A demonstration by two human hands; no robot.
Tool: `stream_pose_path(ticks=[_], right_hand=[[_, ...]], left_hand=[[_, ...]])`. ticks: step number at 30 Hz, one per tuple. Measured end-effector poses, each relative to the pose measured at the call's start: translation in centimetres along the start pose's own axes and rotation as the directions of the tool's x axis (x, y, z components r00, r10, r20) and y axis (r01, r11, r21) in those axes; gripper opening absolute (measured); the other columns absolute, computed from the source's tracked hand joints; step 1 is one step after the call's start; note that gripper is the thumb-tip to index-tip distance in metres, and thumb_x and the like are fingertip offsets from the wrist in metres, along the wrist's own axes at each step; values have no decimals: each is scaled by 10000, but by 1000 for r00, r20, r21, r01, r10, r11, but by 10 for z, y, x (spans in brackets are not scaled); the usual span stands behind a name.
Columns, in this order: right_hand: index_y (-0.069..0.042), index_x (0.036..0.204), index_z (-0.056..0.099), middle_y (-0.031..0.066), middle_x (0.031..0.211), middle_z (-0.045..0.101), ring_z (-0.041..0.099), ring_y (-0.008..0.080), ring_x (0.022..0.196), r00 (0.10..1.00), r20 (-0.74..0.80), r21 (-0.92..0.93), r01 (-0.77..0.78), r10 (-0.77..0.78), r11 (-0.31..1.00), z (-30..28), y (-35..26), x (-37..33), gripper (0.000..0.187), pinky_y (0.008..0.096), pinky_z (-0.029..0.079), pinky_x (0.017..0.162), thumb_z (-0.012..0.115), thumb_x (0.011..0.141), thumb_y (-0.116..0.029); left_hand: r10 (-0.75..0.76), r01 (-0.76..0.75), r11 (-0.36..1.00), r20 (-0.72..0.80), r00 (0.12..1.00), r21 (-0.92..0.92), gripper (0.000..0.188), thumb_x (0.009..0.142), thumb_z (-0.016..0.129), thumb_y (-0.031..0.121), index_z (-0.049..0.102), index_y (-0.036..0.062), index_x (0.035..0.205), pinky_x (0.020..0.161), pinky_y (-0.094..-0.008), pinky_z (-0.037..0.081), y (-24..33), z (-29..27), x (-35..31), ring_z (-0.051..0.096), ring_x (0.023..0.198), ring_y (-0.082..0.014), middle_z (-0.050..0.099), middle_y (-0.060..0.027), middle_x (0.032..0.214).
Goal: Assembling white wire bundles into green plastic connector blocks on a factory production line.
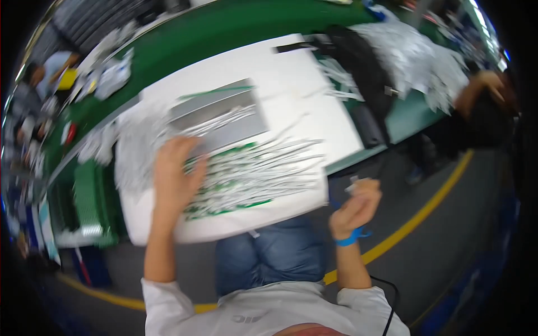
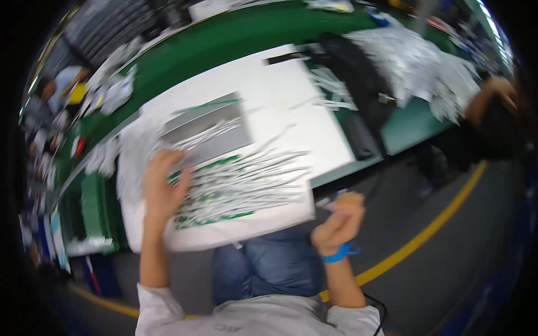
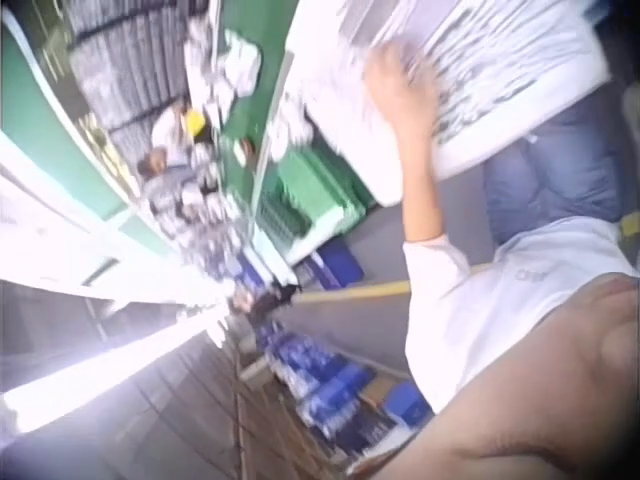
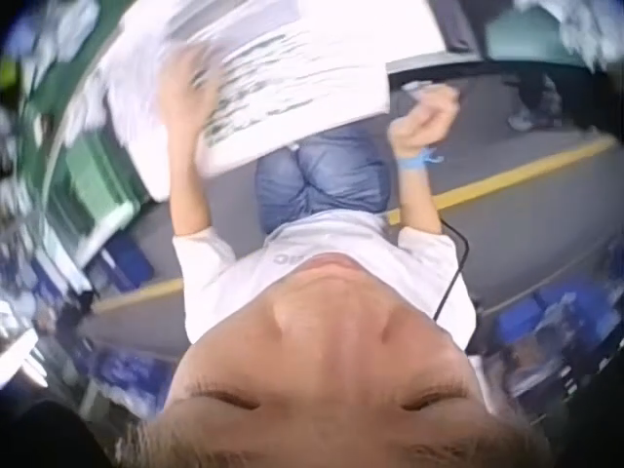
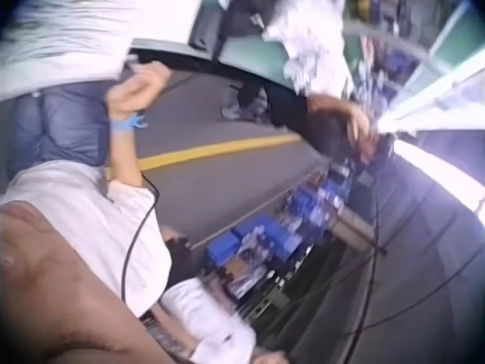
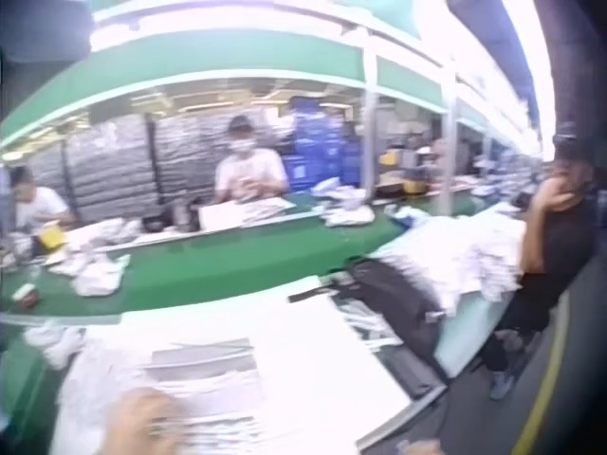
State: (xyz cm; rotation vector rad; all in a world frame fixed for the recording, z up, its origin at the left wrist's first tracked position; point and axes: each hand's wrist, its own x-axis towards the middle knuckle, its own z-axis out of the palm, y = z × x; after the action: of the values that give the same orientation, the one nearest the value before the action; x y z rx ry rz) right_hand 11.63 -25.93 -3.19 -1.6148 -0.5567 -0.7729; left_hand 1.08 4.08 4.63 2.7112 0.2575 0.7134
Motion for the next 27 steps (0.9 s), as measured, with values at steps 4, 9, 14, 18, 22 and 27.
stream_pose_path(ticks=[4, 9, 14, 18, 22, 27], right_hand=[[-17, 817, 559, 131, 721, 548, 521, 237, 637, 981, 176, 92, -101, 83, 991, -12, -9, -45, 147, 348, 432, 595, 469, 902, -96], [-17, 868, 568, 111, 772, 556, 492, 206, 605, 925, 302, 183, -292, 229, 939, -37, -22, -69, 63, 315, 398, 552, 516, 903, -20], [-14, 882, 560, 109, 794, 542, 511, 255, 684, 852, 412, 191, -428, 323, 883, -47, -37, -84, 28, 348, 419, 641, 545, 903, -25], [-11, 916, 548, 117, 793, 521, 509, 259, 682, 783, 533, 230, -499, 321, 836, -48, -44, -92, 19, 347, 423, 631, 550, 906, -28], [-10, 911, 544, 122, 797, 521, 516, 264, 686, 767, 569, 246, -504, 297, 828, -46, -47, -92, 23, 348, 424, 630, 551, 912, -32], [-17, 929, 560, 114, 801, 528, 528, 274, 697, 688, 638, 181, -572, 347, 800, -55, -47, -89, 49, 344, 423, 631, 577, 918, -62]], left_hand=[[-80, 76, 991, 32, 996, 106, 146, 809, 687, 103, 628, 16, 910, 672, -391, 461, -27, 2, 0, 594, 757, -306, 583, -130, 819], [-123, 121, 992, 120, 985, 24, 33, 860, 581, -43, 580, -27, 889, 598, -341, 421, -26, -1, 8, 516, 639, -242, 522, -129, 780], [-113, 112, 994, 112, 987, 12, 31, 913, 549, 2, 552, -26, 899, 606, -307, 402, -32, 1, 21, 488, 629, -206, 517, -119, 746], [-215, 230, 969, 150, 965, -95, 72, 955, 508, 50, 527, -5, 913, 597, -261, 382, -39, -11, 29, 474, 635, -110, 510, -55, 736], [-231, 249, 931, 97, 968, -268, 79, 969, 508, 82, 548, 14, 978, 600, -212, 379, -47, -18, 43, 479, 633, -69, 491, -7, 724], [-226, 277, 854, 165, 960, -440, 144, 964, 517, 93, 574, 19, 1074, 592, -206, 372, -45, -16, 46, 471, 620, -62, 461, 10, 712]])
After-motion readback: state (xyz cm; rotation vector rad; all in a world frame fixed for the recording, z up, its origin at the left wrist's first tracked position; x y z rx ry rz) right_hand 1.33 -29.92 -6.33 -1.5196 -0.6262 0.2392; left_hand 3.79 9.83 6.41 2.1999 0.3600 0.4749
